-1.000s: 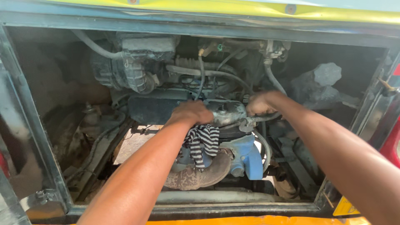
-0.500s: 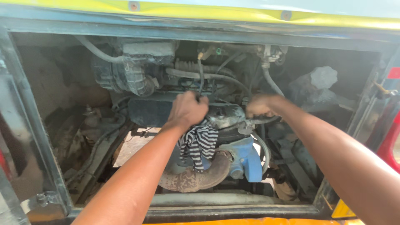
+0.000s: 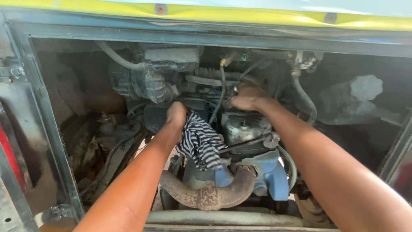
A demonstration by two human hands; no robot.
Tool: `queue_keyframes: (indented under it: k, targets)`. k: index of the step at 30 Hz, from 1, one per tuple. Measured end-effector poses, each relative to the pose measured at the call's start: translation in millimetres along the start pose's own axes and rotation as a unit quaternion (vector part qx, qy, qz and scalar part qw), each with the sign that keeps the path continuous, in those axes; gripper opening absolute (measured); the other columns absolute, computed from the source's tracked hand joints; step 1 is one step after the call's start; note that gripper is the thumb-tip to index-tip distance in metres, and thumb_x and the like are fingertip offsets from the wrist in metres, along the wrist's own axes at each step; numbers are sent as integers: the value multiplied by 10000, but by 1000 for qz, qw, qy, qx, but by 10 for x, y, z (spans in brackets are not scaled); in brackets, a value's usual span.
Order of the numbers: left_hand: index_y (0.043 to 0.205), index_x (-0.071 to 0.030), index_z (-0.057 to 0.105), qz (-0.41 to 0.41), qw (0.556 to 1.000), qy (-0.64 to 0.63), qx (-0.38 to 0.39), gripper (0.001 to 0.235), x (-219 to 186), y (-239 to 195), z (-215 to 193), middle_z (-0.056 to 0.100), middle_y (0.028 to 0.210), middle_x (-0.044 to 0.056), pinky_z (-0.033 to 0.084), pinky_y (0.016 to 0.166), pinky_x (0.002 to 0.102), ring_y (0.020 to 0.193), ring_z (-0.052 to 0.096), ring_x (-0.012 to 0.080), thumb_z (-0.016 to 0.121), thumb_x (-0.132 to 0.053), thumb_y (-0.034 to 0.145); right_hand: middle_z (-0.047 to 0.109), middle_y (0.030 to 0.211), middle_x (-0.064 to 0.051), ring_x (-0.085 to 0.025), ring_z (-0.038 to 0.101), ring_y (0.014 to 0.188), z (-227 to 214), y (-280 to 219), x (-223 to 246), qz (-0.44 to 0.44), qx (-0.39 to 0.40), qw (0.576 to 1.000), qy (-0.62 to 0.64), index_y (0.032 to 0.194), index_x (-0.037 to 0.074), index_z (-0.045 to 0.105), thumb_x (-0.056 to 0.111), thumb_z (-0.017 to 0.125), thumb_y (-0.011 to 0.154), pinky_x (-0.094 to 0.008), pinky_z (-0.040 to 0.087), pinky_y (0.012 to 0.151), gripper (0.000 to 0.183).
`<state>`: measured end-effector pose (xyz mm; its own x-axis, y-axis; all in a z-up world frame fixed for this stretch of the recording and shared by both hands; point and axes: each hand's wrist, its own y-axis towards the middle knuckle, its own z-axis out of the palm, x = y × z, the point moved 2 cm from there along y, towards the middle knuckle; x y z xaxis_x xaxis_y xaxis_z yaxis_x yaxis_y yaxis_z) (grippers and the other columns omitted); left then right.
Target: The person works inside the open engine compartment of a yellow auto-rickshaw, using a wrench to tighten or loosen bolts on the engine block. They use a striped cloth to wipe parts and handle hoses and wires while adjusting components.
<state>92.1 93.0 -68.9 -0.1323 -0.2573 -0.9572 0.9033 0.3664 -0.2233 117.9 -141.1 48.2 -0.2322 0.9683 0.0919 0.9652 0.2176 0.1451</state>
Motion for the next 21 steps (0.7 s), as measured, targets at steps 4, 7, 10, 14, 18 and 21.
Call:
queue_keyframes:
  k: [4, 7, 10, 14, 18, 21]
  targets:
    - [1186, 25, 687, 61, 987, 116, 89, 537, 23, 38, 108, 620, 1401, 168, 433, 1010, 466, 1258, 583, 299, 637, -308, 768, 561, 1499, -197, -353, 539, 1381, 169, 145, -22, -12, 14, 999, -32, 1344, 47, 665, 346, 495, 909, -468, 422, 1153, 555]
    - [1208, -25, 694, 74, 961, 237, 121, 590, 3, -33, 180, 665, 1358, 159, 464, 1020, 432, 1237, 616, 300, 725, -348, 715, 517, 1493, -193, -369, 488, 1376, 298, 236, -181, -35, -40, 998, 42, 1352, 73, 616, 375, 462, 954, -475, 385, 1140, 523]
    - [1177, -24, 719, 142, 922, 320, 167, 589, -60, -81, 316, 706, 1305, 172, 506, 991, 415, 1191, 665, 315, 734, -300, 657, 561, 1438, -199, -362, 499, 1363, 343, 167, -345, -91, -106, 989, 52, 1282, 68, 644, 311, 512, 912, -458, 386, 1137, 462]
    - [1150, -36, 742, 163, 860, 438, 206, 570, -117, -76, 587, 681, 1323, 196, 514, 1024, 393, 1231, 651, 321, 765, -299, 645, 584, 1363, -242, -400, 519, 1300, 253, -101, -481, -12, -113, 986, 124, 1285, 97, 648, 176, 542, 872, -485, 390, 1106, 434]
    - [1236, -85, 630, 224, 821, 502, 157, 572, -70, -115, 685, 598, 1369, 232, 451, 1065, 450, 1290, 562, 383, 741, -313, 724, 757, 1094, -223, -346, 766, 1017, 244, -294, -441, 20, -173, 942, 287, 1193, 120, 704, 196, 478, 940, -441, 553, 972, 348]
    - [1227, -39, 665, 229, 839, 471, 146, 560, -149, -104, 638, 631, 1339, 244, 462, 1070, 420, 1261, 601, 362, 730, -320, 747, 783, 942, -190, -329, 754, 949, 241, -289, -519, 29, -248, 925, 285, 1172, 135, 720, 219, 506, 958, -441, 545, 923, 314]
